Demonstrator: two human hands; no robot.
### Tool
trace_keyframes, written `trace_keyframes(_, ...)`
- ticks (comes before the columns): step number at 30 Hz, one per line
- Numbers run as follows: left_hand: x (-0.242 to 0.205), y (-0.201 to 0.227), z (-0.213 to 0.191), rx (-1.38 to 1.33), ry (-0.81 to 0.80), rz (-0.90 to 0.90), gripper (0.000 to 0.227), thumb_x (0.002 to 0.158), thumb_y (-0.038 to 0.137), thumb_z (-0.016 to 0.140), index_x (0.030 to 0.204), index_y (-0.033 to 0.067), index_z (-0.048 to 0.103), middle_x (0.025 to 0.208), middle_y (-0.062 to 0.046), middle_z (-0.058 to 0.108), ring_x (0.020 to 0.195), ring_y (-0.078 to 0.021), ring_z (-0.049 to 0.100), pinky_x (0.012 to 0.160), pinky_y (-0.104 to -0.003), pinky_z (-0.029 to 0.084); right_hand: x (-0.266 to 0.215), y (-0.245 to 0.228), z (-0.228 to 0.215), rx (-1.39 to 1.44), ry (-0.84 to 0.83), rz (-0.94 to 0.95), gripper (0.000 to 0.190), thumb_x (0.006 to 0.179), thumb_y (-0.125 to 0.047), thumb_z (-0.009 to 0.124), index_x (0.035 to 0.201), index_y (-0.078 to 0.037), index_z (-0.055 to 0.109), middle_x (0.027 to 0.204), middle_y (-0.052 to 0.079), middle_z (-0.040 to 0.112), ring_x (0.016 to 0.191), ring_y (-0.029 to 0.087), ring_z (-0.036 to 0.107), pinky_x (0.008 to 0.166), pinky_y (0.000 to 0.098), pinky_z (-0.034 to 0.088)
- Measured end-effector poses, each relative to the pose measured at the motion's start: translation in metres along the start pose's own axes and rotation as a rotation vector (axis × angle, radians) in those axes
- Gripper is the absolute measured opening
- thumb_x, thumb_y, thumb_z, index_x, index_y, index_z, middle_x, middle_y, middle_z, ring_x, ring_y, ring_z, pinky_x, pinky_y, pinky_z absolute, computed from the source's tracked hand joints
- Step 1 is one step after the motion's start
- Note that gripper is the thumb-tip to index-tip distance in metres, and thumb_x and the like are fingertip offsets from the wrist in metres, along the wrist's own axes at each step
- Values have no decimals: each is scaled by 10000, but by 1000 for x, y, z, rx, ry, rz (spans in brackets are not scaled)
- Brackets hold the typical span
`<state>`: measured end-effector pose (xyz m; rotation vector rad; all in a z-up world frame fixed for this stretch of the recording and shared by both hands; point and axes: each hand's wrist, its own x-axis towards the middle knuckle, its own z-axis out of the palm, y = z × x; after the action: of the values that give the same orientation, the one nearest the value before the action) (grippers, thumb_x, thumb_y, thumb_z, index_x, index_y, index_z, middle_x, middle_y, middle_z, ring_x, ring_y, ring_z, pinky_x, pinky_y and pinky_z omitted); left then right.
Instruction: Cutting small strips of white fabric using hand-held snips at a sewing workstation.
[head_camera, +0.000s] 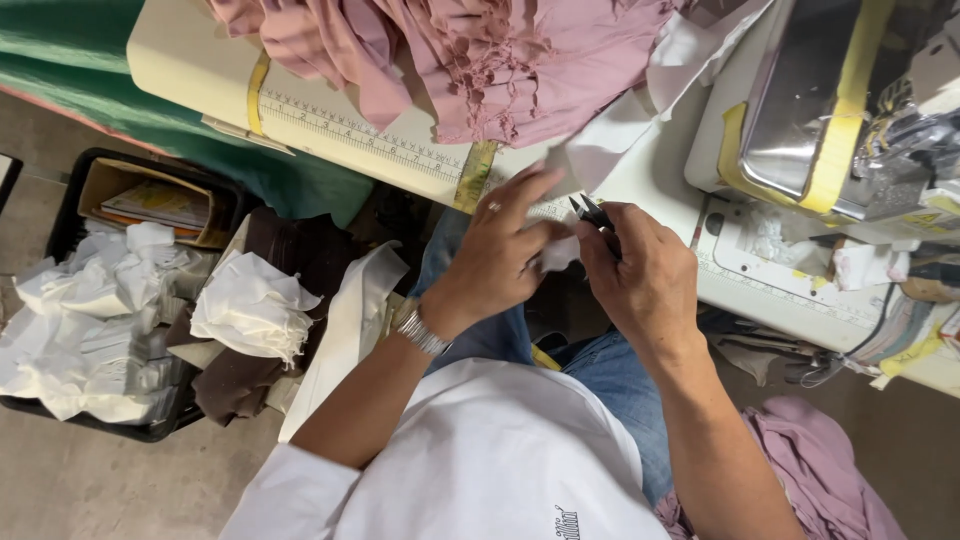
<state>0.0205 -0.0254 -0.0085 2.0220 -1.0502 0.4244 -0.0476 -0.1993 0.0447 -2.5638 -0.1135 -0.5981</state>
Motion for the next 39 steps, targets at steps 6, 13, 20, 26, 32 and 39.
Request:
trace_keyframes(6,33,-11,31,-210,59,59,227,816,110,770,1022,108,677,1130,-36,679,1155,-258,676,1151,-448,403,-10,10,-22,36,67,14,92,1053,-105,657,1050,-24,700,713,137,639,613,392,651,426,410,459)
trace_keyframes(13,-51,-5,-80,-686,202,-176,290,915,117,760,1118,121,553,1152,-68,601,1156,-255,542,1035,-438,409,-53,39,-63,-130,-71,257,224,1099,-228,670,1112,-10,621,829,115,674,683,264,616,583,405,464)
trace_keyframes(20,-90,-4,-100,-879,191,-344,269,701,-68,841,906,-70,667,1134,-238,566,958,-285,598,866,-340,513,-51,1,-4,-187,-119,101,263,930,-421,798,1100,-232,733,758,86,676,711,336,713,607,440,569)
trace_keyframes(26,-79,2,-93,-886,133,-315,279,715,5,834,938,-71,685,1102,-231,597,922,-290,627,836,-351,534,-15,-29,-2,-7,-13,-11,175,936,-198,813,1018,-83,710,664,86,610,574,334,669,471,383,529)
trace_keyframes(32,-70,8,-85,-914,56,-289,318,731,93,826,976,-72,707,1063,-222,635,878,-295,663,801,-363,559,-21,-21,-16,-23,-11,-34,161,934,-182,815,999,-76,713,641,71,591,561,314,672,458,361,525)
trace_keyframes(39,-65,17,-82,-919,-9,-271,379,748,181,818,1014,-73,729,1024,-213,673,835,-300,698,765,-376,584,-25,-29,-21,-14,-90,-14,142,918,-159,793,954,-68,688,633,99,614,547,344,678,444,389,529)
